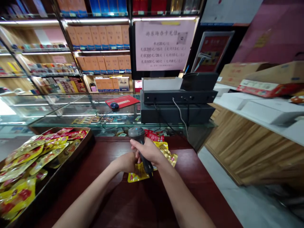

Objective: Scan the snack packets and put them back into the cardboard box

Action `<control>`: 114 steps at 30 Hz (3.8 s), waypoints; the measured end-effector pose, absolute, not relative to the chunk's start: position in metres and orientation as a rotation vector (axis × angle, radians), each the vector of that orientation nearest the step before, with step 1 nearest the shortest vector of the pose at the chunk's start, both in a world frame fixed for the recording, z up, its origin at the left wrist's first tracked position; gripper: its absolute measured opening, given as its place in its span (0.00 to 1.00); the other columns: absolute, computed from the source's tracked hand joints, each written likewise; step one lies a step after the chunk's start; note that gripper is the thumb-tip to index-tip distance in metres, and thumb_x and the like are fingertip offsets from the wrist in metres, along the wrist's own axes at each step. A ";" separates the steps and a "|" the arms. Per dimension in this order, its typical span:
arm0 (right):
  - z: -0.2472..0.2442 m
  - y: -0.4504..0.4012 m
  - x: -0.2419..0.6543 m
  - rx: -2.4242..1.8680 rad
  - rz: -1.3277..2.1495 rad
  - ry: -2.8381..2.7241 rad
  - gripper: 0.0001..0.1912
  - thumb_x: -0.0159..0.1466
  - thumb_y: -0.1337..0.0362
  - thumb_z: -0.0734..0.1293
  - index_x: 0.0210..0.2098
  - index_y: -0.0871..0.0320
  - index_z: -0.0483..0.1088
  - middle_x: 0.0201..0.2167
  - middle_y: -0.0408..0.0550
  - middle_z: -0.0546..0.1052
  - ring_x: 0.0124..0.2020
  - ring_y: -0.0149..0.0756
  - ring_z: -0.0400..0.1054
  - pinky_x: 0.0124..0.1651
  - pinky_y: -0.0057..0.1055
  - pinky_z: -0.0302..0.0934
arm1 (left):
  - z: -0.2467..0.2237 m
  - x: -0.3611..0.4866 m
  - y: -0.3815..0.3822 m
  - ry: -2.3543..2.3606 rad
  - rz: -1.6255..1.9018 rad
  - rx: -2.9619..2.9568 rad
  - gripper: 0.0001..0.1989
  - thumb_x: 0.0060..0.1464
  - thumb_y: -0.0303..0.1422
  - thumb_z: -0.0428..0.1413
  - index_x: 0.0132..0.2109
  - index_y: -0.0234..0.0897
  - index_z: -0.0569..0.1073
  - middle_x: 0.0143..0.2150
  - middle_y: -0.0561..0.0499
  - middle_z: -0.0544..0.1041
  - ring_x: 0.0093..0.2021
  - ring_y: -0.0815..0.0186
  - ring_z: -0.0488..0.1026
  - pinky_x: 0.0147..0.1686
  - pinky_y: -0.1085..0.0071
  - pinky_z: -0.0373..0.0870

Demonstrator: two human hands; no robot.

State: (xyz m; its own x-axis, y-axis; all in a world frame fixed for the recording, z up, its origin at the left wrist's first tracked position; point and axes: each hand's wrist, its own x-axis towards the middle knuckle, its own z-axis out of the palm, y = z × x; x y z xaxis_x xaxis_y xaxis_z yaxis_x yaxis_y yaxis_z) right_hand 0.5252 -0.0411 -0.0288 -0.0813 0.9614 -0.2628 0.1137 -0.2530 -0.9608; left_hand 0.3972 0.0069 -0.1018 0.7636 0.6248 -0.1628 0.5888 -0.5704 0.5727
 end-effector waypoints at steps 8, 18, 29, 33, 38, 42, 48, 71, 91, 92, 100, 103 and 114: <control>-0.029 -0.043 0.519 -1.461 1.395 -1.200 0.14 0.62 0.53 0.64 0.31 0.58 0.65 0.13 0.37 0.68 0.11 0.28 0.63 0.15 0.23 0.58 | -0.100 0.373 0.045 0.857 0.280 2.064 0.17 0.29 0.36 0.68 0.30 0.38 0.74 0.27 0.52 0.77 0.26 0.65 0.72 0.25 0.74 0.67; -0.050 -0.037 0.493 -1.506 1.470 -1.201 0.13 0.60 0.55 0.67 0.34 0.58 0.63 0.22 0.39 0.71 0.12 0.25 0.62 0.12 0.23 0.59 | -0.088 0.327 0.090 1.090 1.025 1.154 0.25 0.37 0.39 0.68 0.41 0.34 0.69 0.34 0.44 0.80 0.29 0.60 0.78 0.22 0.67 0.75; -0.059 -0.038 0.486 -1.459 1.466 -1.208 0.15 0.59 0.54 0.67 0.33 0.57 0.60 0.24 0.38 0.70 0.13 0.24 0.62 0.11 0.22 0.60 | -0.093 0.328 0.092 1.072 1.011 1.118 0.22 0.36 0.39 0.68 0.38 0.34 0.72 0.30 0.48 0.80 0.30 0.60 0.78 0.23 0.67 0.76; -0.060 -0.038 0.486 -1.437 1.473 -1.213 0.16 0.59 0.52 0.67 0.33 0.57 0.60 0.21 0.37 0.68 0.13 0.24 0.62 0.12 0.21 0.59 | -0.096 0.330 0.092 1.062 1.006 1.116 0.22 0.38 0.37 0.68 0.40 0.33 0.72 0.30 0.47 0.80 0.27 0.61 0.77 0.21 0.68 0.75; -0.055 -0.039 0.485 -1.428 1.498 -1.226 0.16 0.59 0.52 0.66 0.31 0.58 0.60 0.17 0.35 0.67 0.12 0.24 0.61 0.12 0.22 0.59 | -0.095 0.330 0.091 1.069 1.003 1.117 0.22 0.38 0.37 0.68 0.40 0.32 0.73 0.29 0.47 0.80 0.26 0.62 0.77 0.20 0.69 0.75; -0.053 -0.040 0.485 -1.453 1.518 -1.222 0.15 0.60 0.53 0.65 0.30 0.57 0.60 0.13 0.34 0.65 0.10 0.24 0.59 0.12 0.21 0.59 | -0.098 0.330 0.093 1.068 0.993 1.127 0.23 0.37 0.39 0.68 0.41 0.33 0.73 0.30 0.47 0.80 0.27 0.62 0.77 0.21 0.70 0.75; -0.057 -0.039 0.488 -1.441 1.521 -1.288 0.16 0.61 0.52 0.64 0.27 0.58 0.61 0.11 0.36 0.66 0.10 0.26 0.60 0.12 0.21 0.57 | -0.098 0.330 0.094 1.119 1.026 1.154 0.24 0.37 0.40 0.68 0.40 0.32 0.74 0.30 0.47 0.79 0.26 0.63 0.76 0.18 0.72 0.72; -0.035 -0.050 0.485 -1.394 1.443 -1.303 0.16 0.61 0.52 0.64 0.34 0.60 0.63 0.14 0.37 0.69 0.10 0.27 0.63 0.13 0.22 0.57 | 0.031 0.141 0.024 2.078 1.411 1.912 0.15 0.47 0.42 0.59 0.41 0.39 0.75 0.36 0.49 0.80 0.36 0.61 0.76 0.37 0.70 0.68; -0.029 -0.041 0.539 -1.378 1.324 -1.229 0.17 0.60 0.51 0.66 0.33 0.59 0.66 0.18 0.40 0.71 0.12 0.26 0.63 0.14 0.23 0.60 | -0.085 0.359 0.014 1.286 0.967 2.336 0.06 0.50 0.33 0.58 0.37 0.40 0.75 0.38 0.51 0.78 0.41 0.63 0.73 0.42 0.70 0.65; -0.029 -0.042 0.543 -1.375 1.320 -1.237 0.17 0.61 0.50 0.66 0.33 0.59 0.66 0.17 0.39 0.71 0.11 0.26 0.63 0.14 0.23 0.60 | -0.090 0.372 0.012 1.266 0.891 2.347 0.08 0.49 0.35 0.59 0.38 0.40 0.75 0.38 0.50 0.78 0.41 0.63 0.73 0.41 0.70 0.66; -0.019 -0.044 0.551 -1.380 1.289 -1.159 0.13 0.61 0.55 0.66 0.33 0.59 0.65 0.25 0.42 0.73 0.13 0.25 0.64 0.13 0.23 0.62 | -0.109 0.415 0.019 1.430 0.306 2.366 0.26 0.39 0.47 0.63 0.43 0.34 0.74 0.40 0.36 0.77 0.42 0.49 0.75 0.38 0.65 0.66; -0.025 -0.041 0.551 -1.372 1.293 -1.145 0.13 0.61 0.55 0.67 0.33 0.59 0.65 0.26 0.43 0.74 0.14 0.25 0.64 0.13 0.23 0.62 | -0.116 0.416 0.024 1.396 0.284 2.324 0.22 0.38 0.44 0.63 0.40 0.35 0.75 0.37 0.36 0.78 0.39 0.47 0.76 0.35 0.64 0.66; -0.029 -0.037 0.532 -1.456 1.320 -1.152 0.11 0.62 0.58 0.67 0.34 0.58 0.62 0.31 0.44 0.74 0.14 0.22 0.63 0.12 0.21 0.61 | -0.107 0.360 0.073 1.382 0.495 2.055 0.13 0.34 0.32 0.65 0.32 0.38 0.75 0.30 0.48 0.78 0.33 0.59 0.74 0.34 0.69 0.67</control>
State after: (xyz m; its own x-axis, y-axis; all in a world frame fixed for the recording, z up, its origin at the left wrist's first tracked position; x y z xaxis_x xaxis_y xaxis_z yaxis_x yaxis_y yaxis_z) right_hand 0.5317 -0.0369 -0.0293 0.0243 0.9736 -0.2268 0.0925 -0.2280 -0.9692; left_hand 0.3603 0.0734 -0.1071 0.3863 0.9220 -0.0269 0.6956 -0.2720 0.6649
